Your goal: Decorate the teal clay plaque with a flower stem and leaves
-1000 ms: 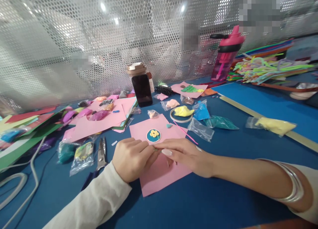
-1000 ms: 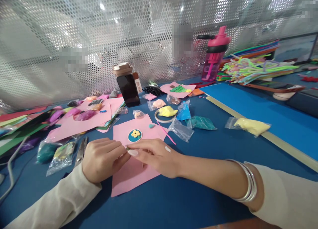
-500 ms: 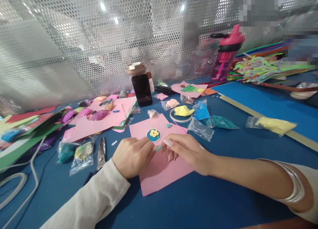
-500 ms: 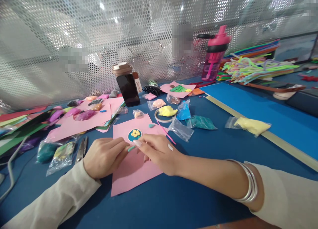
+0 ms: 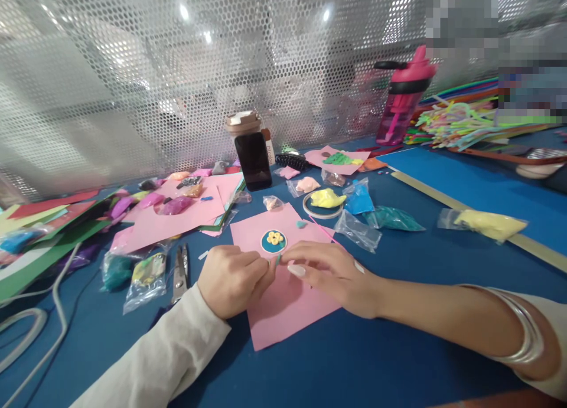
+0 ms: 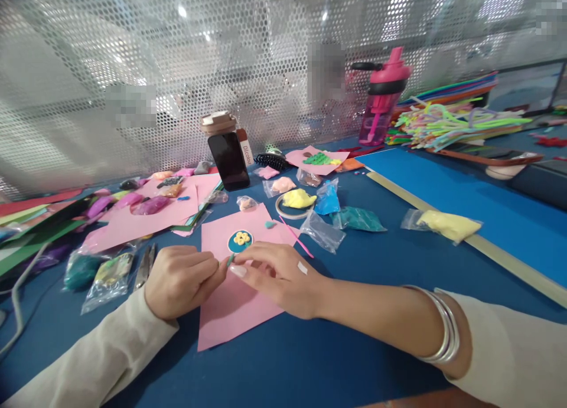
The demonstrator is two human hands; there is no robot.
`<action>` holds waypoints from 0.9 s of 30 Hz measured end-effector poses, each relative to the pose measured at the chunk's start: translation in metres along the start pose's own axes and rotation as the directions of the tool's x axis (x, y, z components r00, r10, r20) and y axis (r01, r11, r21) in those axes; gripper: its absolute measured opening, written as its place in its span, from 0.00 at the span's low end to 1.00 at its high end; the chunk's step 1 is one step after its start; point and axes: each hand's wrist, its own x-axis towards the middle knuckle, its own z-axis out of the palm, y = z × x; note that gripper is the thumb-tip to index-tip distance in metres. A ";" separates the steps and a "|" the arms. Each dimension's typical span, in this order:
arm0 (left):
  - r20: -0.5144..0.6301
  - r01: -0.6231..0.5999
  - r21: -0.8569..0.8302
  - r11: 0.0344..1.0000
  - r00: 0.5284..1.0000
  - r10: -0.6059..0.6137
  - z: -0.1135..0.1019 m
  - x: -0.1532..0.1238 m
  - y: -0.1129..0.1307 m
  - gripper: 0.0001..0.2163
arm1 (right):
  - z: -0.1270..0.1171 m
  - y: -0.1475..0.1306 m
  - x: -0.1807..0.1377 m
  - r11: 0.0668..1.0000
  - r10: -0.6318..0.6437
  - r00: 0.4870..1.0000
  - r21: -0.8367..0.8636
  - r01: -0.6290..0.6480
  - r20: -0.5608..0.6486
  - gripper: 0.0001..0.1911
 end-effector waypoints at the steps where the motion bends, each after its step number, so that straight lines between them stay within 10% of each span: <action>1: -0.009 -0.001 0.003 1.000 1.000 0.001 0.000 0.000 -0.001 0.18 | 0.000 0.000 0.000 1.000 -0.012 1.000 -0.005 0.012 -0.002 0.15; 15: -0.068 -0.089 0.044 0.995 0.993 0.092 -0.005 0.002 0.010 0.21 | -0.001 0.008 0.008 0.953 0.073 0.967 0.268 -0.140 0.245 0.11; 27: -0.106 -0.021 -0.105 0.994 0.994 0.010 -0.003 0.003 0.013 0.05 | -0.003 0.004 0.010 0.859 0.253 0.957 0.421 -0.291 0.145 0.17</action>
